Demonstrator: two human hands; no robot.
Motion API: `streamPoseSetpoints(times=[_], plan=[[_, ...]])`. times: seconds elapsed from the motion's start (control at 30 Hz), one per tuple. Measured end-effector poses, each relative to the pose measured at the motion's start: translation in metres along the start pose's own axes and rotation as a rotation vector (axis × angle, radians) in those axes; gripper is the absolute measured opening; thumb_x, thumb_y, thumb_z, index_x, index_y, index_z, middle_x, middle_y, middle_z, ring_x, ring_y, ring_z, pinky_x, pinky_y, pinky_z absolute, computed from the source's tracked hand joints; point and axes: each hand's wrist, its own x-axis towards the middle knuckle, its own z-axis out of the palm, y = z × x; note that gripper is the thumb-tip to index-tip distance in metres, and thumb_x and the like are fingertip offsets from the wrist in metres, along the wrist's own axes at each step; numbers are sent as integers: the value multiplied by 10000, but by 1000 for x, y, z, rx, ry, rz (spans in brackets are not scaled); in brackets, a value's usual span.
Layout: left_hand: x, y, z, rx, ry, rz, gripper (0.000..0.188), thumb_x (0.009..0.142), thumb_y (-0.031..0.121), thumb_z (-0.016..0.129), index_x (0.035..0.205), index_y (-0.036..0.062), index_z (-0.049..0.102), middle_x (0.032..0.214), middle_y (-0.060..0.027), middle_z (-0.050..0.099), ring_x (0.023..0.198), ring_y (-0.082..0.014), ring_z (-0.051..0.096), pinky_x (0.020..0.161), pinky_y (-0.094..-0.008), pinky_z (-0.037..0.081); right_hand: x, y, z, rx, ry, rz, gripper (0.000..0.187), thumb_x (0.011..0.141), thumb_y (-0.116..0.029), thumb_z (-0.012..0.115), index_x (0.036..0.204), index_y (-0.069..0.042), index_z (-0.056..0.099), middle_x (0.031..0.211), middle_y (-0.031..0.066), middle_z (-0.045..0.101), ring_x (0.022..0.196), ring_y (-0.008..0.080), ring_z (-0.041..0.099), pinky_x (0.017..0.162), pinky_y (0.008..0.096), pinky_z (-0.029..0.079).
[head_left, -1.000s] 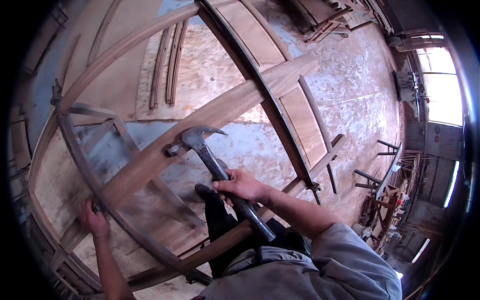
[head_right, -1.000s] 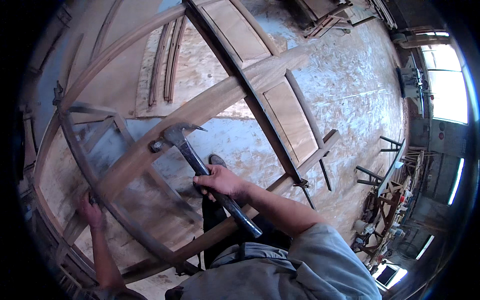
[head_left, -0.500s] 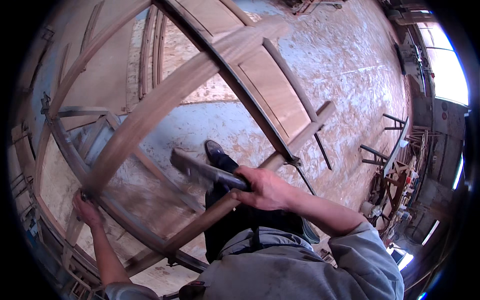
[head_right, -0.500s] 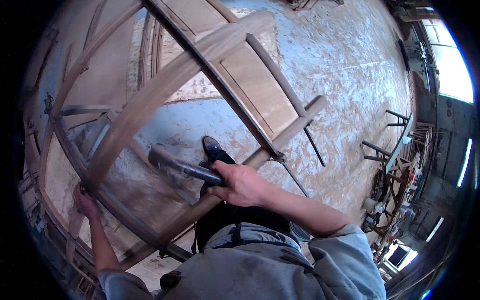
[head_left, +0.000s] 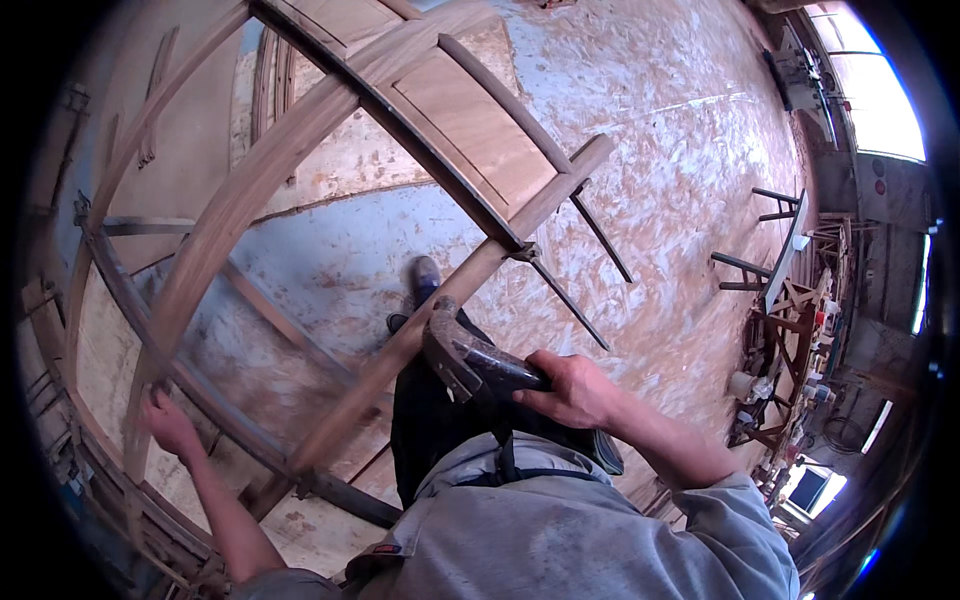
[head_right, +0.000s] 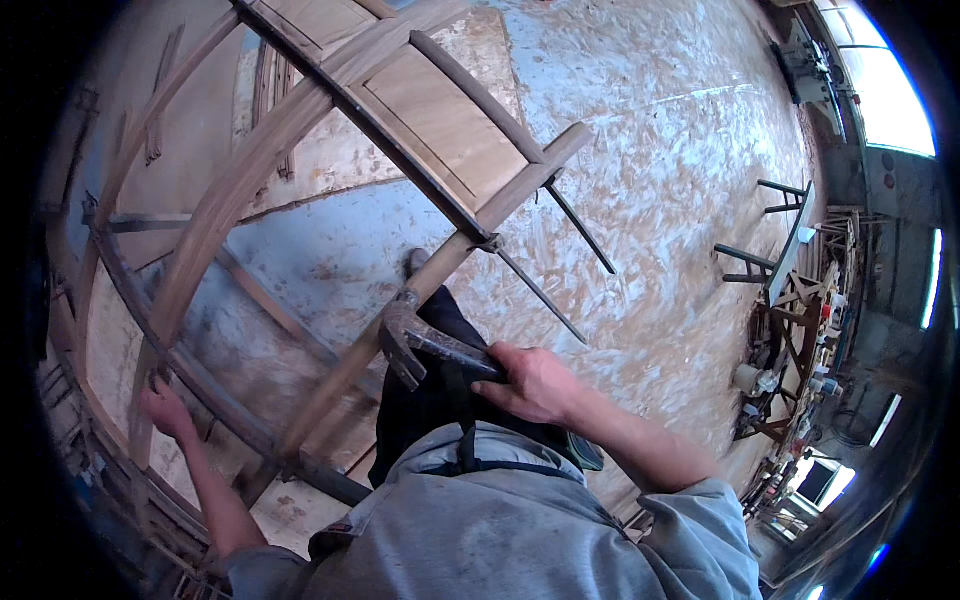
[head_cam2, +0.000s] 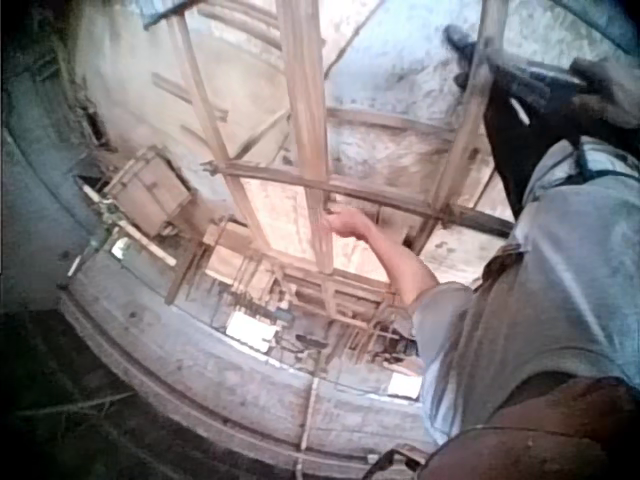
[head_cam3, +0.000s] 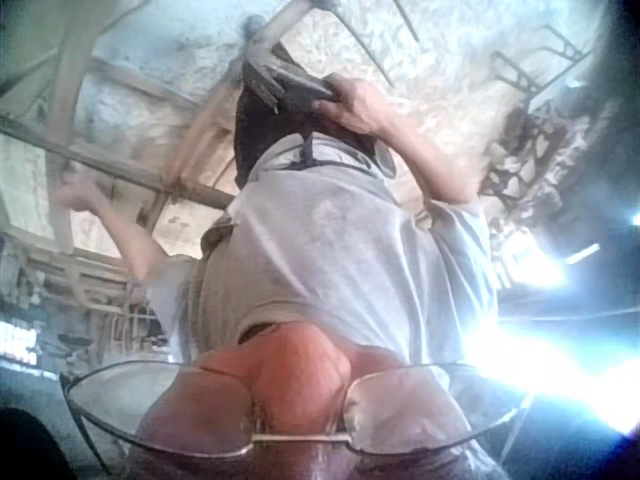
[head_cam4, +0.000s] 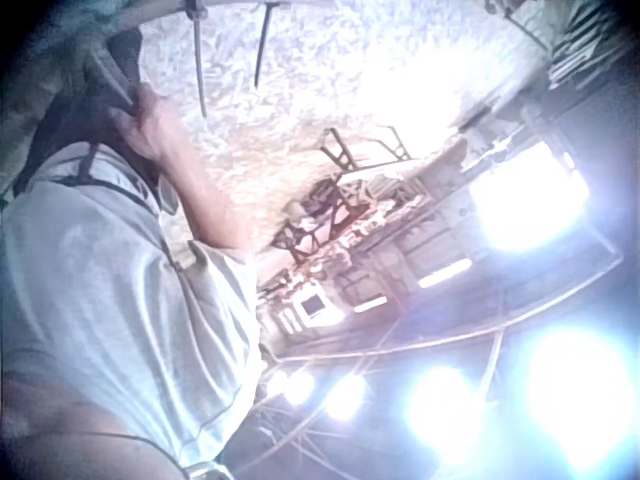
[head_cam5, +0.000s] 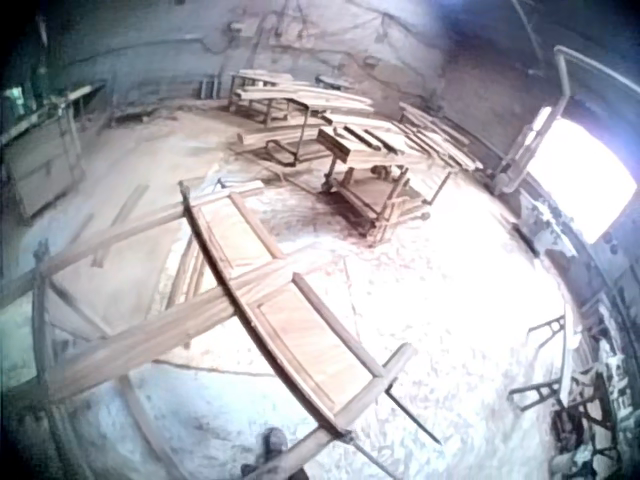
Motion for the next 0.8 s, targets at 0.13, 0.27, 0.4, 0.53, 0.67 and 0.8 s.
streamPoseSetpoints(times=[0.13, 0.27, 0.4, 0.53, 0.67, 0.8], plan=[[-76, 92, -11, -435, -92, 359, 236, 847, 108, 592, 1065, 29, 641, 1018, -162, 629, 962, -346, 592, 845, -406, 481, -13, 20, 1, 53, 22, 23, 381, 845, -372, 645, 1031, -47, 577, 766, 221, 633, 776, 410, 633, 681, 467, 500], [-149, 224, -37, -498, -391, 652, 247, 766, 26, 617, 1011, 15, 644, 948, -154, 616, 894, -338, 591, 809, -396, 492, -16, 30, -10, 41, -19, 22, 418, 826, -352, 689, 1065, -23, 591, 809, 203, 651, 777, 372, 652, 687, 421, 514], [-206, 323, -24, -567, -374, 948, 304, 714, 73, 672, 1008, -3, 663, 939, -132, 636, 898, -325, 596, 803, -411, 497, -19, 53, -26, 109, 10, -93, 370, 823, -333, 697, 1011, -30, 599, 755, 194, 634, 715, 366, 644, 643, 422, 510], [-236, 391, -27, -504, -458, 948, 443, 666, 112, 705, 1093, 17, 630, 952, -117, 643, 910, -299, 592, 788, -401, 508, -27, 87, -52, 242, 21, -136, 334, 804, -282, 726, 980, -26, 604, 715, 179, 619, 669, 343, 639, 614, 402, 509], [-243, 423, -13, -361, -459, 943, 535, 633, 178, 721, 1137, 43, 605, 943, -103, 648, 909, -283, 595, 758, -400, 517, -32, 135, -75, 317, 49, -78, 338, 785, -265, 751, 972, -22, 609, 719, 171, 622, 670, 316, 647, 625, 374, 511], [-246, 439, -4, -206, -503, 930, 556, 610, 216, 729, 1129, 62, 604, 914, -102, 652, 892, -279, 602, 724, -407, 520, -28, 178, -101, 459, 88, -12, 313, 785, -220, 756, 974, -17, 609, 708, 155, 611, 638, 236, 625, 612, 336, 493]])
